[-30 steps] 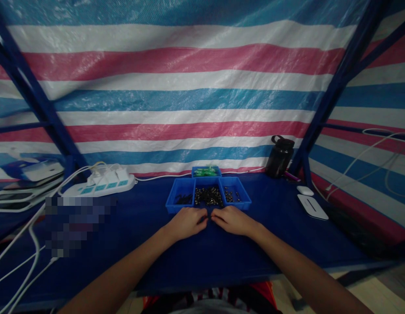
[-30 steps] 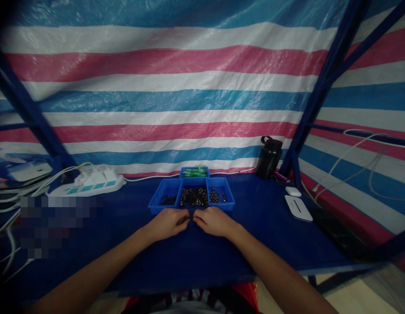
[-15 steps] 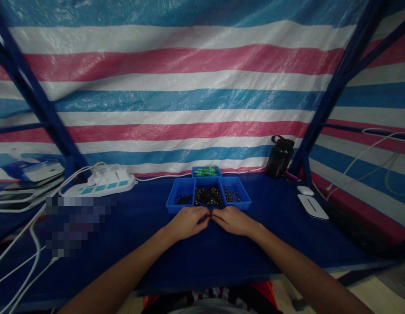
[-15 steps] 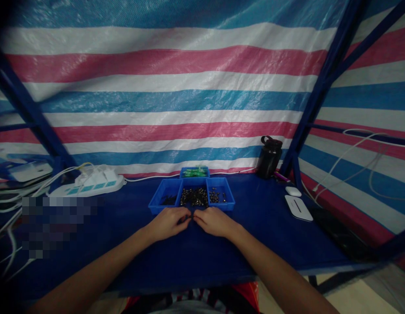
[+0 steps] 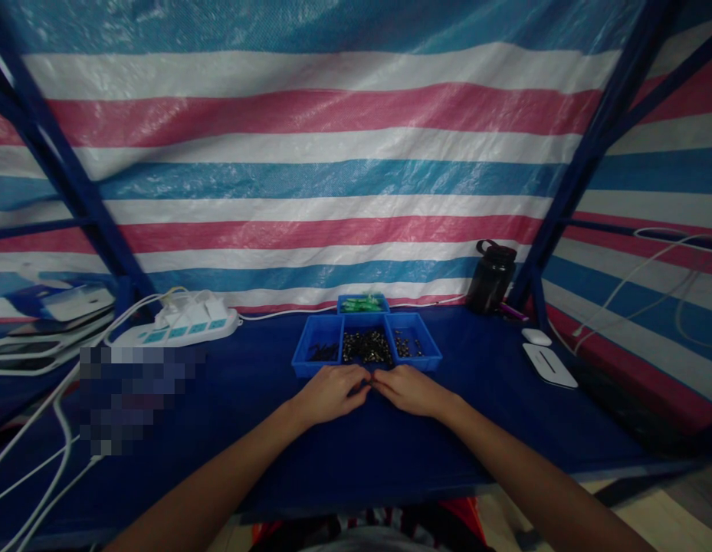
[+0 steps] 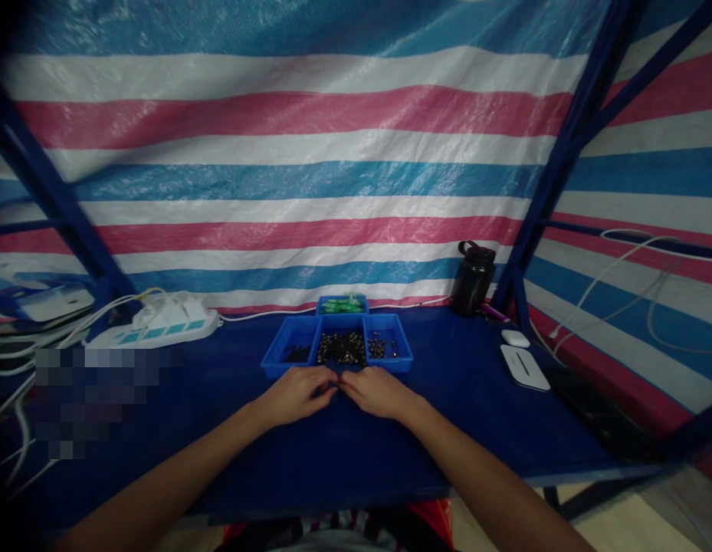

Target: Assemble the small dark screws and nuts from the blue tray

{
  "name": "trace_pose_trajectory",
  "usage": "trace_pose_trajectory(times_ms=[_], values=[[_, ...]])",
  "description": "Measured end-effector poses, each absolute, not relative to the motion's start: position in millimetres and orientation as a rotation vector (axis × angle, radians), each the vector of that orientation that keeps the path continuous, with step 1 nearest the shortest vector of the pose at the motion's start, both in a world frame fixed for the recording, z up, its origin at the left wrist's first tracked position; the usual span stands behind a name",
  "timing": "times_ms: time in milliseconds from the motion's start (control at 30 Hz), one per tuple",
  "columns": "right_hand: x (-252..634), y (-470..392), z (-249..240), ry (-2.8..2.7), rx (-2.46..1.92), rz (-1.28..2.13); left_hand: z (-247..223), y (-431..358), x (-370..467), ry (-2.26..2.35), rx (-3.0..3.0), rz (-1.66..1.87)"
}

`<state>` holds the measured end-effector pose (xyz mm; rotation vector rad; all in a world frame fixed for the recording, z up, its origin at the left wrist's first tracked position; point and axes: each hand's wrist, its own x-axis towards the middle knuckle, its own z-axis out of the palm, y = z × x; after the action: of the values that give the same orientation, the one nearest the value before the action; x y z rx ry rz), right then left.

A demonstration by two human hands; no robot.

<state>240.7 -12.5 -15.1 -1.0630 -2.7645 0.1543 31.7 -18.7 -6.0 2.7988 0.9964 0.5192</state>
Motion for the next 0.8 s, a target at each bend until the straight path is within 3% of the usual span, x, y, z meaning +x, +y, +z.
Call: trace_pose_trajectory(times_ms=[800], values=[[241.9, -16.7, -8.0, -2.711, -0.996, 0.185, -9.3, -17.5, 33.6, 1.059, 2.830, 0.340]])
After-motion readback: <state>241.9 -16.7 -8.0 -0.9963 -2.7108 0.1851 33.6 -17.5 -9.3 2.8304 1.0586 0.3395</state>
